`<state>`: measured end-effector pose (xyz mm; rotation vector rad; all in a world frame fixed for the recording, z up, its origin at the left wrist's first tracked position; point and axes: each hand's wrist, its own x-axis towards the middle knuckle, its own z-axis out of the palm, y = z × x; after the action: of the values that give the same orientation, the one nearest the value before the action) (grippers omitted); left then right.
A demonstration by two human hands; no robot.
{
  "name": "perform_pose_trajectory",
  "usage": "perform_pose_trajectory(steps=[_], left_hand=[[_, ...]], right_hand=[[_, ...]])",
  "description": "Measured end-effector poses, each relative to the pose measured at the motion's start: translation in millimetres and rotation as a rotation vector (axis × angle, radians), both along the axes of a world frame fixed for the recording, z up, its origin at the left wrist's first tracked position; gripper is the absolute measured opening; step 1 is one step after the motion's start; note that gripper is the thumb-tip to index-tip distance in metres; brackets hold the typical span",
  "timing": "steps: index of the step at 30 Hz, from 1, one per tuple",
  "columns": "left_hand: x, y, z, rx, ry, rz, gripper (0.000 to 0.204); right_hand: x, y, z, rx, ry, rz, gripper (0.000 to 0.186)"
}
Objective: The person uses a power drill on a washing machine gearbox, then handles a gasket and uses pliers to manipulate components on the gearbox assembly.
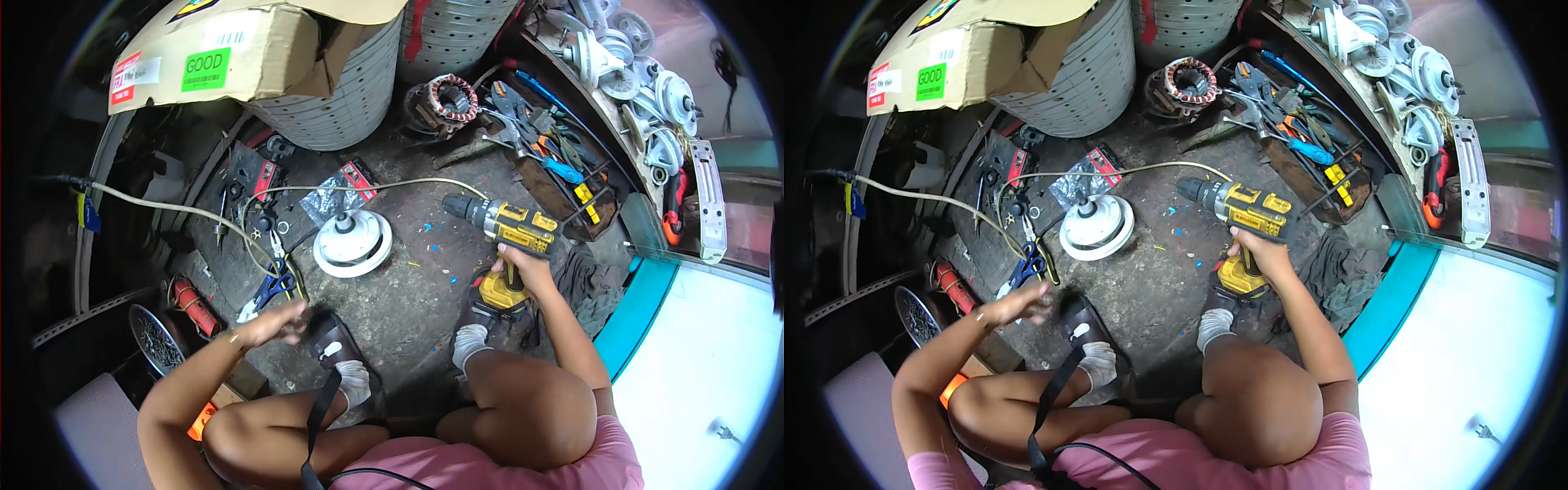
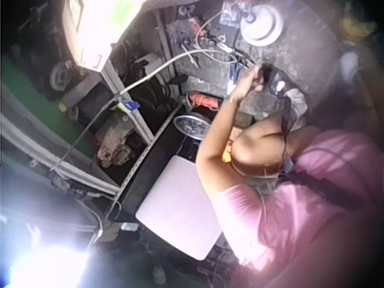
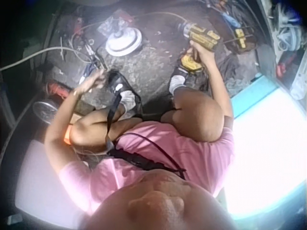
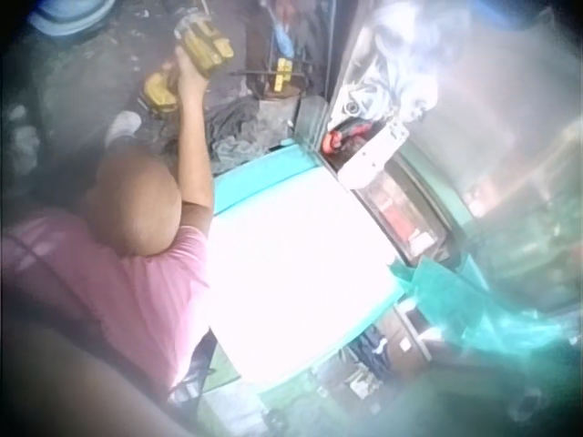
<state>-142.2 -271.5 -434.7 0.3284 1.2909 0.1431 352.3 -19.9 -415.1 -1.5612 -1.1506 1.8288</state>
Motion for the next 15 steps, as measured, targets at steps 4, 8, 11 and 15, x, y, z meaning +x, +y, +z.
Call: perform_pose_trajectory(steps=[4,8,11,15], left_hand=[[58,80,-39,-0.025,0.154,0.532,0.108],[115,112,-69,0.338,0.354,0.984,0.078],[163,120,-58,0.863,0.713,0.701,0.071],[195,133,-63,0.999,0.835,0.577,0.077]], right_hand=[[-12,-1,20,-0.024,0.015,-0.018,0.018],[10,-4,37,-0.041,0.104,0.004,0.022],[14,1,67,-0.112,0.139,-0.022,0.029],[0,-11,59,-0.197,0.295,0.03,0.033]])
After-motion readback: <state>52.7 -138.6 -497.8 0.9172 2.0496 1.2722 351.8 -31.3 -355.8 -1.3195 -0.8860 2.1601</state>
